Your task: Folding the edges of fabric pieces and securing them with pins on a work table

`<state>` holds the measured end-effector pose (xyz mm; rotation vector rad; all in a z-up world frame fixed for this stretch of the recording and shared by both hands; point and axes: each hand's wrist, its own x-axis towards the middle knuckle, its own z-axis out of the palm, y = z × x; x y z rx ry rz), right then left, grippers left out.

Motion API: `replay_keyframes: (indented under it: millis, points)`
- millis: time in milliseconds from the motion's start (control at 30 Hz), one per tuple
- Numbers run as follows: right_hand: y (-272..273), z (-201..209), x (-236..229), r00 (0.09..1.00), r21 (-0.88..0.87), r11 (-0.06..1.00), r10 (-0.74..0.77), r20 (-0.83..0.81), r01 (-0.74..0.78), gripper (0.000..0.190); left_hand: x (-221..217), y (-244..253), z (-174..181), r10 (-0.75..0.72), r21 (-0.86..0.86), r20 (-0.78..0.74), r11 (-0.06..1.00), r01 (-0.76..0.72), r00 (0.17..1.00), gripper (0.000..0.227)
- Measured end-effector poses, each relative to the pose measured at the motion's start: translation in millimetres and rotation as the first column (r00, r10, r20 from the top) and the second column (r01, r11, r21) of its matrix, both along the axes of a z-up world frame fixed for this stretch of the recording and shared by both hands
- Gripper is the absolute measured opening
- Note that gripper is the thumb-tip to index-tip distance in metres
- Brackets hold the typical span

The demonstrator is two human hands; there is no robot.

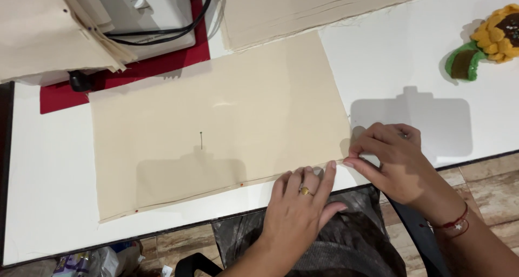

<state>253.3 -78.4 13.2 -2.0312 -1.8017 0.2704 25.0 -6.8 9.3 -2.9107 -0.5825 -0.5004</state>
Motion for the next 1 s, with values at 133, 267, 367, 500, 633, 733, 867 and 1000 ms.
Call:
replay_keyframes:
  millis: [133, 267, 367, 500, 633, 733, 867, 1000]
  points:
    - [-2.3, -1.0, 2.8, 0.997, 0.04, 0.999, -0.02, 0.07, 0.018, 0.015, 5.0, -3.5, 2.8, 0.015, -0.002, 0.002, 1.0, -0.015, 1.0, 0.072]
    - [-1.4, 0.8, 5.3, 0.995, 0.023, 0.997, -0.073, 0.069, 0.071, 0.019, 10.8, -7.6, 4.4, -0.008, 0.035, -0.029, 0.999, 0.009, 1.0, 0.076]
    - [-4.5, 1.0, 7.3, 0.994, 0.016, 0.994, -0.108, 0.032, 0.107, 0.021, 10.9, -8.5, -1.3, -0.001, 0.031, -0.008, 1.0, 0.001, 1.0, 0.081]
    - [-8.2, -6.1, 10.1, 0.993, 0.04, 0.994, -0.106, 0.044, 0.105, 0.018, 14.3, -7.7, 0.0, 0.001, 0.041, -0.053, 0.999, 0.002, 0.999, 0.086]
    - [-5.5, -1.0, 9.9, 0.992, 0.05, 0.994, -0.097, 0.086, 0.093, 0.018, 20.7, -7.1, -3.1, 0.021, 0.058, -0.025, 0.998, -0.019, 0.999, 0.083]
    - [-2.5, 3.0, 10.8, 0.993, 0.021, 0.996, -0.085, 0.08, 0.084, 0.017, 21.5, -9.5, -6.4, 0.037, 0.073, -0.015, 0.997, -0.036, 0.999, 0.079]
    - [-3.6, 5.2, 12.6, 0.995, -0.062, 0.994, -0.09, 0.033, 0.092, 0.021, 23.8, -13.1, -3.4, 0.013, 0.053, -0.051, 0.999, -0.01, 0.999, 0.083]
    - [-6.0, 7.3, 10.8, 0.993, -0.112, 0.987, -0.12, -0.012, 0.118, 0.018, 26.1, -13.4, -4.0, -0.023, 0.067, -0.012, 0.997, 0.023, 1.0, 0.078]
